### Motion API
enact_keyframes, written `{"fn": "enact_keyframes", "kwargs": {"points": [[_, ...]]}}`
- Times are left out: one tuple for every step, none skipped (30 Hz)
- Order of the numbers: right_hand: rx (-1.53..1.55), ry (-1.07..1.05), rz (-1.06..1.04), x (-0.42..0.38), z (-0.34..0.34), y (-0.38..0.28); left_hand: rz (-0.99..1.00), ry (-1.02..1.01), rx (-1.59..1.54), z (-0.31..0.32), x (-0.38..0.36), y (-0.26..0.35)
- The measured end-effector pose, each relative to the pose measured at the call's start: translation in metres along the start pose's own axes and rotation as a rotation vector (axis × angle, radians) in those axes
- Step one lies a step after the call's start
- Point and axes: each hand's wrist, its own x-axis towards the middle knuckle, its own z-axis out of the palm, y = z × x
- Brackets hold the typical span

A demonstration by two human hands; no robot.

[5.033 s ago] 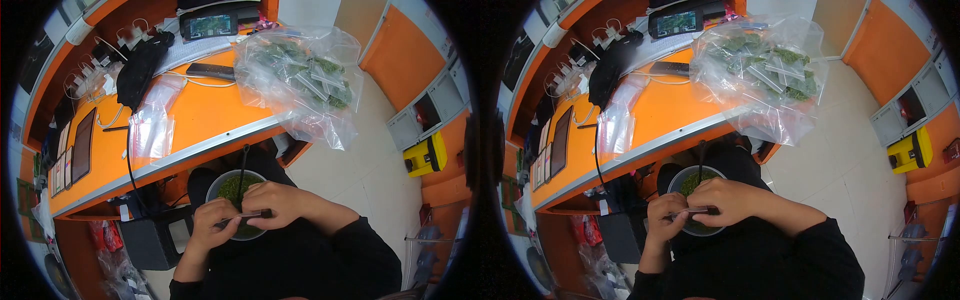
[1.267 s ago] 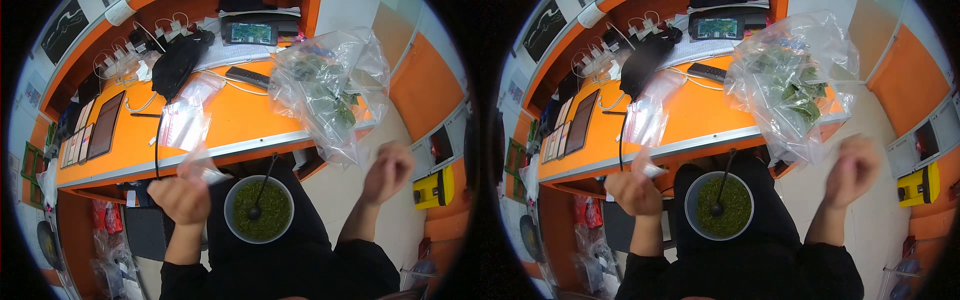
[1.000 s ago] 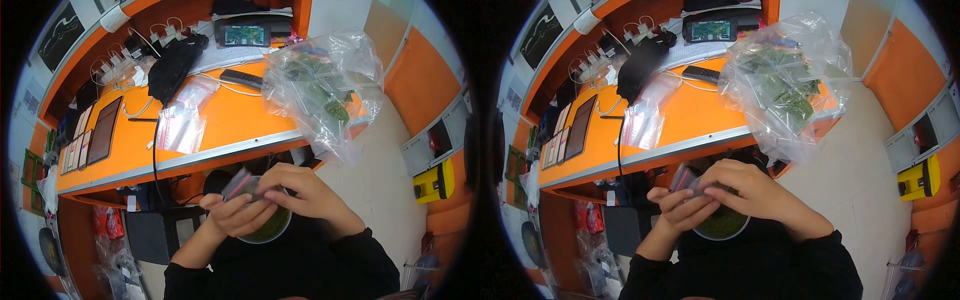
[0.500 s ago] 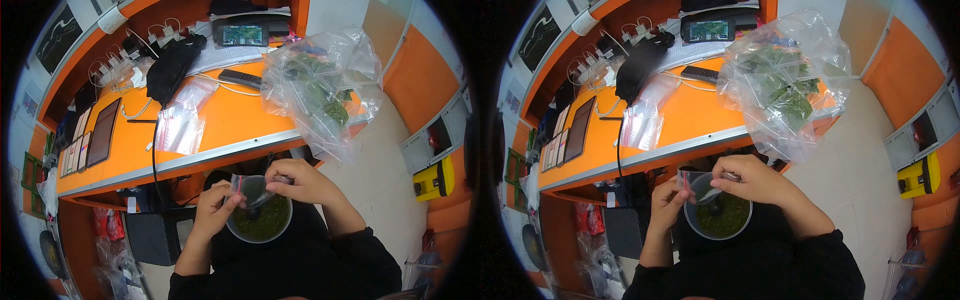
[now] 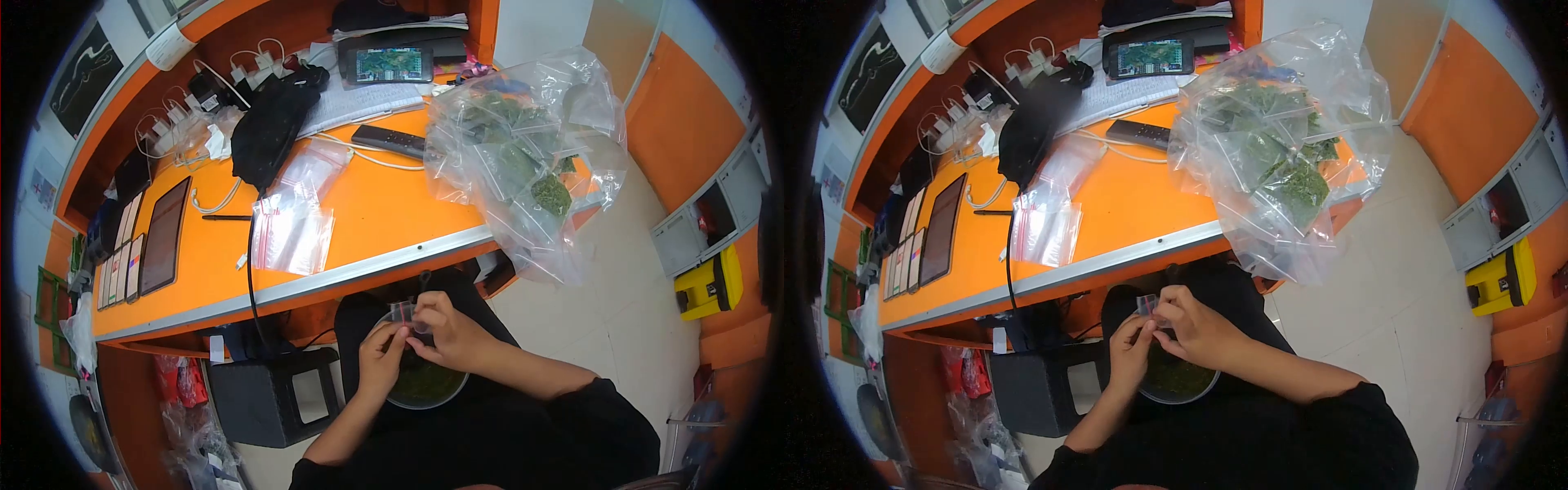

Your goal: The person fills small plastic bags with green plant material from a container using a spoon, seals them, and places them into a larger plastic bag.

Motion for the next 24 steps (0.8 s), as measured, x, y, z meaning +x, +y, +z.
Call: {"fn": "enact_keyframes", "kwargs": {"points": [[-0.063,-0.047,-0.049,0.002,-0.006,0.003,0.001,-0.006,-0.011,-0.003,0.000,-0.002],[-0.066,-0.047,-0.049,0.003,-0.008,0.004,0.003,-0.008,-0.013,-0.002,0.000,0.001],[-0.064,-0.048,-0.084,0.004,-0.009,0.006,-0.041,0.022,-0.085,0.001,-0.001,0.007],[-0.060,-0.049,-0.121,0.005,-0.010,0.007,-0.085,0.053,-0.157,0.002,-0.001,0.010],[-0.060,-0.052,-0.124,0.005,-0.009,0.010,-0.084,0.056,-0.158,-0.002,0.000,0.009],[-0.028,-0.057,-0.074,0.003,-0.006,0.012,-0.093,-0.001,-0.129,-0.009,0.000,0.006],[0.005,-0.064,-0.025,0.002,-0.005,0.014,-0.103,-0.058,-0.100,-0.014,0.000,0.004],[0.006,-0.068,-0.029,0.004,-0.004,0.014,-0.101,-0.053,-0.101,-0.018,0.000,0.004],[0.036,-0.089,-0.040,0.007,-0.001,0.013,-0.101,-0.057,-0.066,-0.021,-0.001,0.003],[0.066,-0.110,-0.052,0.009,0.000,0.012,-0.101,-0.060,-0.029,-0.023,-0.001,0.003],[0.070,-0.113,-0.055,0.010,-0.002,0.011,-0.101,-0.054,-0.028,-0.024,-0.003,0.002],[0.122,-0.205,0.080,0.011,-0.007,0.010,-0.122,-0.044,-0.079,-0.025,-0.004,0.001],[0.175,-0.297,0.216,0.009,-0.012,0.010,-0.143,-0.033,-0.129,-0.026,-0.005,0.001],[0.180,-0.299,0.214,0.001,-0.008,0.021,-0.144,-0.028,-0.126,-0.025,-0.007,0.002],[0.316,-0.179,0.134,-0.012,0.002,0.040,-0.145,-0.018,-0.135,-0.022,-0.008,0.004],[0.449,-0.057,0.054,-0.018,0.005,0.047,-0.146,-0.010,-0.145,-0.019,-0.010,0.006],[0.513,-0.083,0.103,-0.026,0.004,0.050,-0.145,-0.009,-0.145,-0.016,-0.010,0.009],[0.513,-0.084,0.103,-0.030,0.003,0.052,-0.139,-0.030,-0.140,-0.013,-0.010,0.012],[0.621,-0.033,0.105,-0.035,0.004,0.055,-0.133,-0.051,-0.135,-0.011,-0.010,0.016],[0.730,0.019,0.105,-0.038,0.004,0.057,-0.133,-0.052,-0.134,-0.009,-0.010,0.022],[0.730,0.018,0.105,-0.038,0.002,0.057,-0.131,-0.061,-0.147,-0.007,-0.009,0.028],[0.740,0.041,0.090,-0.037,0.001,0.057,-0.129,-0.071,-0.162,-0.005,-0.008,0.031],[0.748,0.062,0.077,-0.036,-0.002,0.057,-0.129,-0.071,-0.166,-0.003,-0.007,0.033],[0.743,0.060,0.079,-0.032,-0.004,0.054,-0.120,-0.090,-0.137,-0.003,-0.006,0.034]]}}
